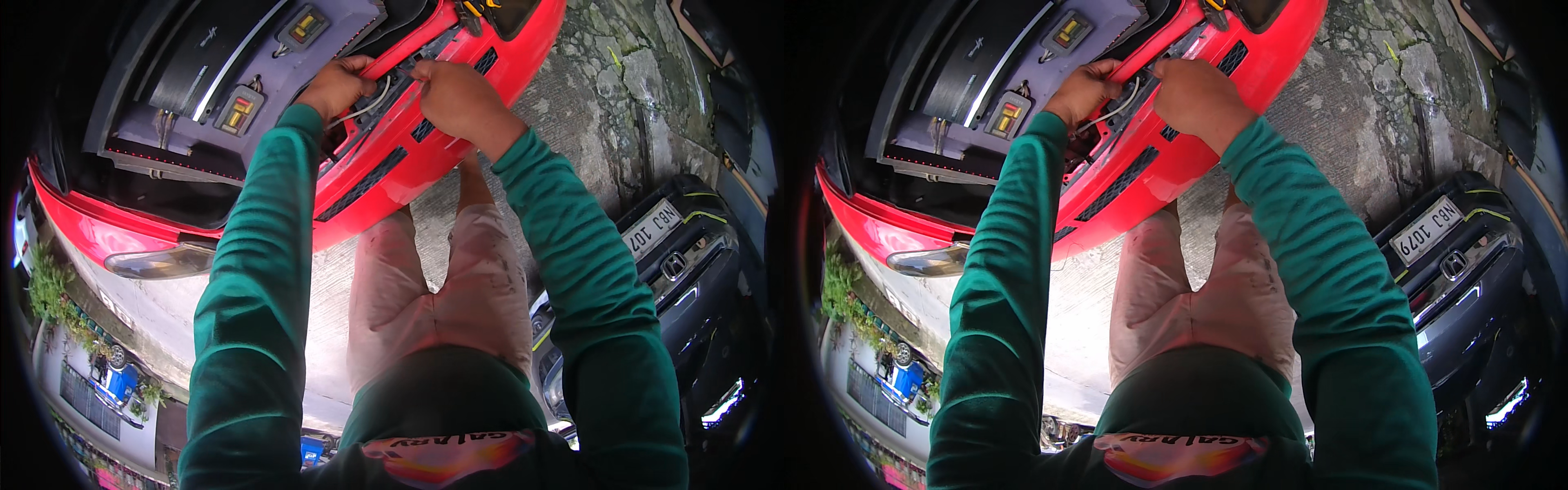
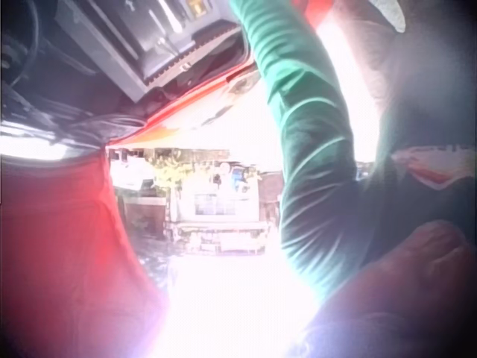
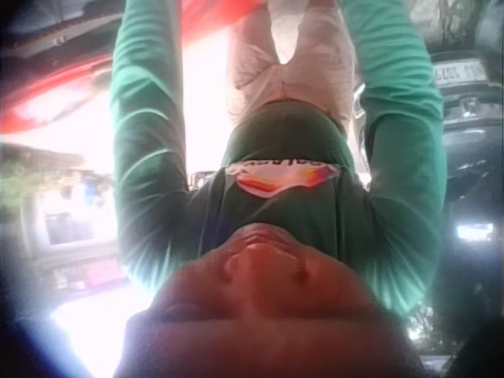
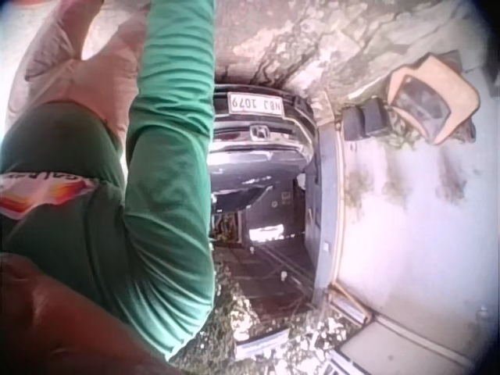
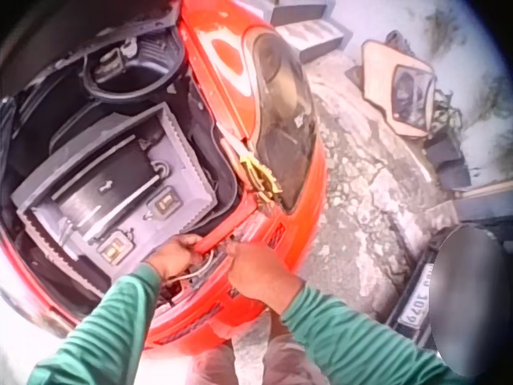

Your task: The person works on the front bumper area of a red car with the hood open. They use a screwdriver to adjust components and manipulate wires near the grille. Later, they use pliers to strip and cut wires, continuing to work on the electrical connections within the front assembly.

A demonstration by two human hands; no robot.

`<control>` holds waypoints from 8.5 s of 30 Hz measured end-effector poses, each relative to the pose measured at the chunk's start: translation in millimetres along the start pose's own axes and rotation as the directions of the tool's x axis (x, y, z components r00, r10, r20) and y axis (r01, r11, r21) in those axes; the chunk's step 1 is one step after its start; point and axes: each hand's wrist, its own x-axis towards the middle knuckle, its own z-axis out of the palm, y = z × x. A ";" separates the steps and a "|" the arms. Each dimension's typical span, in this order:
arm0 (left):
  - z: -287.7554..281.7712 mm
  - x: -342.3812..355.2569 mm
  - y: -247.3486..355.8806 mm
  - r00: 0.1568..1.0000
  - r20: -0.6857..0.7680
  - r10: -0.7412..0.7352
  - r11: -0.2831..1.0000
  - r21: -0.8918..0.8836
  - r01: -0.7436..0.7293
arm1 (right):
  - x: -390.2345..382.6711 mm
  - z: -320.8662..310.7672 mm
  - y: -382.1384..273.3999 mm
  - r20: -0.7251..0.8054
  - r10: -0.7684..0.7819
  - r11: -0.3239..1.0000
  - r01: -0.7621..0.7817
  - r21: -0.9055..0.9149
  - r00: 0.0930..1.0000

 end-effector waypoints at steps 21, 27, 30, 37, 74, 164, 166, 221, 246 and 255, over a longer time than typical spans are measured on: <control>3.1 7.0 -15.5 0.992 -0.060 0.108 0.994 0.029 -0.106 | 69.9 -45.7 -43.6 0.477 -0.111 0.879 0.310 -0.363 0.872; 5.1 5.5 -7.6 0.997 -0.074 0.031 0.998 -0.045 -0.034 | 99.2 -31.8 -47.7 0.525 -0.169 0.780 0.439 -0.446 0.834; 6.5 4.1 -3.9 0.997 -0.070 0.041 0.999 -0.007 -0.042 | 101.5 -34.5 -46.3 0.529 -0.207 0.781 0.464 -0.417 0.823; 8.2 -14.3 -3.7 0.954 -0.214 0.212 0.931 0.342 -0.130 | 98.8 -24.7 -6.6 0.495 -0.295 0.839 0.469 -0.275 0.817; 12.3 -136.4 25.8 0.871 -0.373 0.320 0.735 0.678 0.021 | -2.7 26.0 16.6 -0.163 -0.353 0.930 0.365 0.051 0.921; 452.3 -650.2 -285.8 0.925 -0.321 -0.205 0.897 -0.439 0.046 | -444.6 105.0 176.7 0.669 0.417 0.856 -0.018 -0.517 0.615; 471.1 -650.1 -295.7 0.971 -0.223 -0.083 0.921 -0.390 -0.010 | -440.6 126.0 169.1 0.670 0.403 0.865 -0.020 -0.502 0.624; 436.7 -672.2 -644.6 0.456 -0.387 -0.802 0.569 -0.727 0.384 | -206.7 873.2 -290.9 0.651 -0.411 0.174 0.756 -0.631 0.638; 525.3 -808.6 -512.9 0.272 -0.881 -0.388 0.921 -0.381 0.079 | -547.9 119.0 -374.1 0.852 -0.415 0.909 0.183 0.375 0.318; 671.6 -919.7 -414.3 0.509 -0.782 -0.359 0.801 -0.539 -0.263 | -582.4 -20.8 -233.6 0.894 -0.241 0.947 0.294 0.130 0.379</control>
